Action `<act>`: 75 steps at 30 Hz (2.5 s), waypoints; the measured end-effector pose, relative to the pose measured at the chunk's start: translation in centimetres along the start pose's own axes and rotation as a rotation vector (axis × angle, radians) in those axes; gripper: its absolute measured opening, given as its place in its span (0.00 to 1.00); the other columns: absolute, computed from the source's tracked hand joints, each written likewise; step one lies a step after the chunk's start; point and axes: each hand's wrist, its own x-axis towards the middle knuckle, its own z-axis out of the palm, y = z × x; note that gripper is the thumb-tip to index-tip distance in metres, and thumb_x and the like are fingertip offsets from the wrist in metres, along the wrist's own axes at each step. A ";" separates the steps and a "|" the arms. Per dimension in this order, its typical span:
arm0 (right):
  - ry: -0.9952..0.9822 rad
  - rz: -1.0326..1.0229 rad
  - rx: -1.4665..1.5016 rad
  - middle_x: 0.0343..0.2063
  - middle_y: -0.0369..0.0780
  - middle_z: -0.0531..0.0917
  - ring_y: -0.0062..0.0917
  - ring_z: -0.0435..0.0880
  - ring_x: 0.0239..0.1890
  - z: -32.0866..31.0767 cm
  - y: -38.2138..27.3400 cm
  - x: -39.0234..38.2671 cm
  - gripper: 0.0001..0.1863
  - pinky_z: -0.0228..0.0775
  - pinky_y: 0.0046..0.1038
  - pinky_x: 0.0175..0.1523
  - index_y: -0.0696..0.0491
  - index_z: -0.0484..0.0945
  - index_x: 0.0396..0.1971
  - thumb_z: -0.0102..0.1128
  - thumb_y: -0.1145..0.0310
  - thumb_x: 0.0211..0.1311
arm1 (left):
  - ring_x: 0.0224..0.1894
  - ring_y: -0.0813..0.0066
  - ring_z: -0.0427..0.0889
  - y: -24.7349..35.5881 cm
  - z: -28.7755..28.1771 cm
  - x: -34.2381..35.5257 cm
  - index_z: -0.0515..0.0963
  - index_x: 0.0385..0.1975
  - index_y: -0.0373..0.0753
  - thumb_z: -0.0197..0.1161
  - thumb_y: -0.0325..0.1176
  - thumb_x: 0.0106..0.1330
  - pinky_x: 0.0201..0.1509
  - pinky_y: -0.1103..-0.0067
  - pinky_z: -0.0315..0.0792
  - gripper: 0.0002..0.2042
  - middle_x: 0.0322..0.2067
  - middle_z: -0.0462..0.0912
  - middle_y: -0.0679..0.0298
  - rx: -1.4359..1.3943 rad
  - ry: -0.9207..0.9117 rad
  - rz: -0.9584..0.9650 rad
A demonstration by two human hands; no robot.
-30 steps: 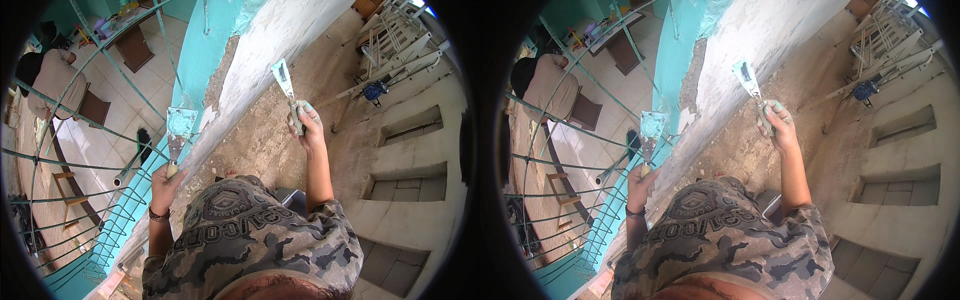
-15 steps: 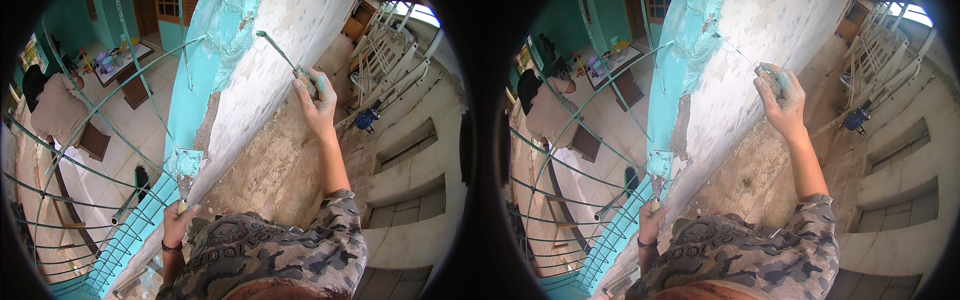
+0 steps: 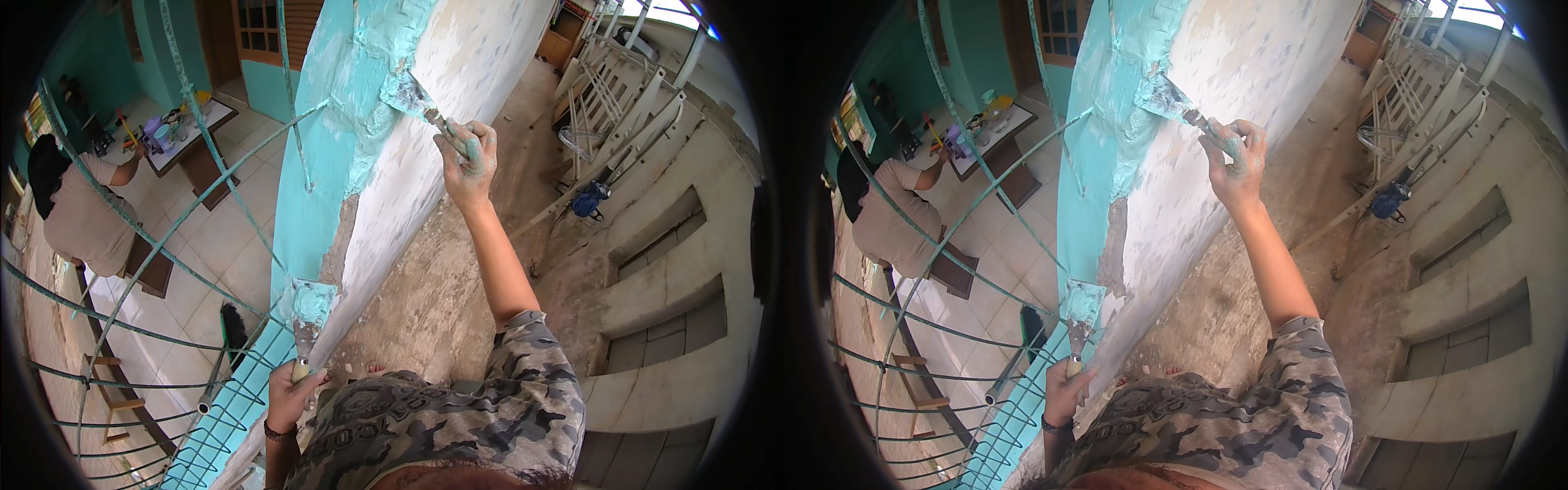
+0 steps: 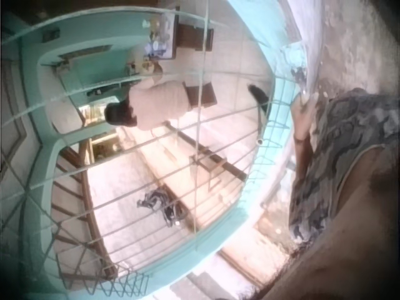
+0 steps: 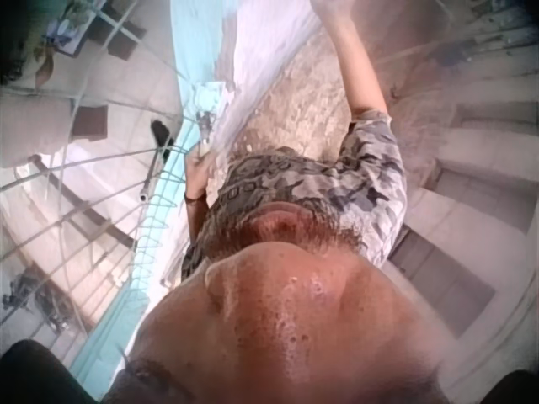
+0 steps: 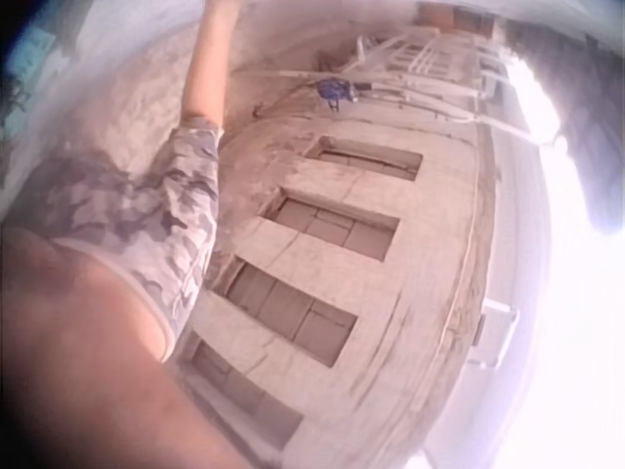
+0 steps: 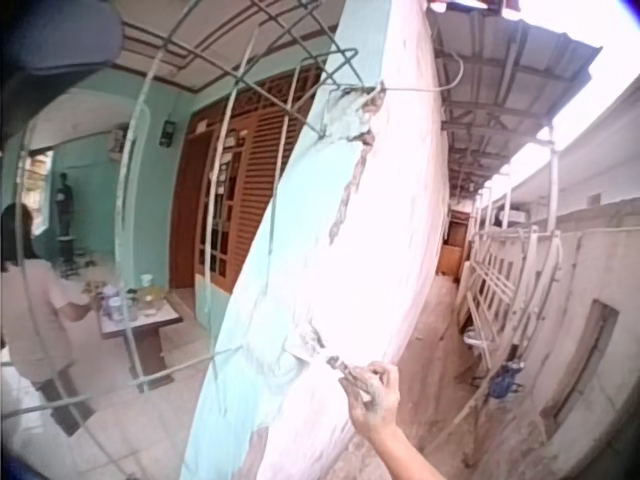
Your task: The person mixes a light green compound in a container using two trowels while sitting on the floor. They then stand up, walk to an outdoor area, and apply the compound to a wall using the trowels.
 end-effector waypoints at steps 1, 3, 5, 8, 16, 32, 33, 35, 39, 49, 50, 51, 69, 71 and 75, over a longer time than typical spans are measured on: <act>0.002 0.019 0.016 0.33 0.37 0.74 0.28 0.73 0.37 0.1 0.3 0.0 0.22 0.67 0.29 0.41 0.48 0.82 0.42 0.72 0.78 0.43 | 0.14 0.89 0.69 -0.2 -0.2 0.2 0.77 0.29 0.33 0.67 0.28 0.59 0.15 0.88 0.58 0.06 0.17 0.78 0.70 0.016 0.000 0.018; 0.008 0.050 0.036 0.32 0.37 0.75 0.28 0.73 0.37 -0.2 0.6 0.0 0.21 0.67 0.29 0.42 0.48 0.83 0.41 0.73 0.78 0.42 | 0.13 0.89 0.68 -0.6 -0.7 0.4 0.77 0.29 0.33 0.66 0.28 0.59 0.15 0.88 0.58 0.06 0.17 0.77 0.71 0.049 0.003 0.049; 0.016 0.074 0.043 0.32 0.37 0.76 0.28 0.73 0.37 -1.3 0.7 0.1 0.21 0.67 0.30 0.42 0.48 0.83 0.40 0.73 0.78 0.42 | 0.13 0.89 0.68 -0.2 -0.6 0.6 0.76 0.29 0.33 0.66 0.28 0.59 0.15 0.88 0.58 0.06 0.16 0.76 0.71 0.039 -0.006 0.045; 0.040 0.097 -0.053 0.31 0.36 0.76 0.28 0.73 0.37 -3.3 -0.4 0.8 0.21 0.67 0.30 0.43 0.47 0.84 0.40 0.73 0.77 0.41 | 0.13 0.89 0.68 -0.2 -0.9 0.9 0.76 0.28 0.33 0.66 0.28 0.60 0.15 0.88 0.58 0.07 0.16 0.75 0.72 0.044 -0.020 0.058; -0.226 -0.363 -0.427 0.29 0.33 0.74 0.26 0.71 0.29 -7.4 -8.2 8.2 0.21 0.57 0.28 0.34 0.41 0.84 0.36 0.69 0.76 0.37 | 0.18 0.89 0.70 0.8 -0.2 1.9 0.76 0.26 0.34 0.66 0.28 0.60 0.20 0.87 0.62 0.07 0.17 0.75 0.72 0.043 -0.069 0.090; -0.923 -0.812 -0.654 0.35 0.37 0.76 0.29 0.71 0.42 -4.4 -14.9 22.8 0.07 0.57 0.34 0.49 0.50 0.81 0.25 0.59 0.73 0.42 | 0.16 0.89 0.70 0.3 -0.4 2.5 0.77 0.27 0.33 0.65 0.29 0.61 0.19 0.88 0.62 0.06 0.21 0.82 0.67 0.050 -0.211 0.074; -0.946 -0.813 -0.658 0.34 0.37 0.76 0.29 0.71 0.42 -3.9 -14.8 23.1 0.06 0.58 0.34 0.49 0.51 0.81 0.25 0.59 0.73 0.43 | 0.16 0.89 0.70 0.3 -0.6 2.5 0.77 0.27 0.33 0.65 0.29 0.61 0.19 0.87 0.62 0.06 0.21 0.82 0.67 0.045 -0.213 0.068; -0.934 -0.840 -0.651 0.35 0.37 0.76 0.30 0.71 0.43 -3.2 -14.6 23.8 0.06 0.58 0.35 0.50 0.51 0.82 0.25 0.60 0.72 0.43 | 0.16 0.89 0.70 0.3 -0.9 2.5 0.77 0.27 0.33 0.65 0.29 0.61 0.19 0.87 0.62 0.06 0.21 0.82 0.67 0.083 -0.208 0.077; -0.879 -0.879 -0.720 0.37 0.38 0.78 0.31 0.72 0.46 -2.8 -14.0 26.3 0.08 0.58 0.35 0.53 0.50 0.83 0.28 0.62 0.71 0.44 | 0.16 0.90 0.69 0.7 -1.2 2.2 0.77 0.26 0.34 0.65 0.28 0.61 0.19 0.88 0.62 0.06 0.21 0.82 0.68 0.078 -0.208 0.080; -0.898 -0.757 -0.565 0.38 0.39 0.77 0.34 0.72 0.48 -3.7 -12.8 26.9 0.11 0.62 0.36 0.54 0.49 0.84 0.30 0.63 0.74 0.42 | 0.15 0.90 0.69 0.2 -2.0 1.8 0.77 0.25 0.34 0.66 0.29 0.60 0.17 0.88 0.61 0.07 0.18 0.79 0.69 0.054 -0.181 0.064; -0.921 -0.759 -0.515 0.37 0.39 0.76 0.34 0.72 0.47 -3.8 -13.0 26.4 0.10 0.62 0.35 0.54 0.49 0.84 0.28 0.63 0.75 0.42 | 0.15 0.89 0.69 -0.2 -2.3 1.9 0.77 0.26 0.34 0.67 0.29 0.60 0.17 0.88 0.61 0.07 0.17 0.78 0.70 0.062 -0.175 0.067; -0.920 -0.755 -0.506 0.36 0.39 0.75 0.34 0.72 0.47 -3.8 -12.7 26.1 0.10 0.62 0.35 0.53 0.49 0.83 0.28 0.63 0.75 0.42 | 0.15 0.89 0.69 -0.4 -2.5 2.0 0.77 0.26 0.34 0.67 0.30 0.59 0.17 0.88 0.62 0.07 0.17 0.77 0.71 0.070 -0.174 0.070; -0.668 -0.750 -0.235 0.33 0.38 0.77 0.34 0.74 0.41 -3.7 -7.7 24.8 0.07 0.62 0.36 0.52 0.48 0.81 0.23 0.60 0.76 0.42 | 0.16 0.87 0.71 0.1 -1.1 0.6 0.77 0.26 0.33 0.68 0.29 0.59 0.19 0.86 0.63 0.07 0.17 0.77 0.70 0.042 -0.099 0.074; -0.634 -0.773 -0.231 0.32 0.38 0.76 0.34 0.74 0.41 -3.3 -6.6 24.7 0.07 0.62 0.36 0.52 0.48 0.80 0.23 0.60 0.76 0.42 | 0.16 0.88 0.70 0.2 -0.7 0.6 0.77 0.25 0.33 0.68 0.29 0.59 0.19 0.86 0.62 0.08 0.16 0.76 0.71 0.065 -0.093 0.088; -0.530 -0.722 -0.249 0.31 0.38 0.76 0.34 0.74 0.41 -3.3 -4.3 26.0 0.07 0.62 0.36 0.51 0.49 0.80 0.23 0.58 0.78 0.44 | 0.15 0.89 0.69 0.1 0.7 0.6 0.77 0.25 0.34 0.69 0.30 0.58 0.18 0.87 0.60 0.08 0.15 0.74 0.72 0.070 -0.076 0.092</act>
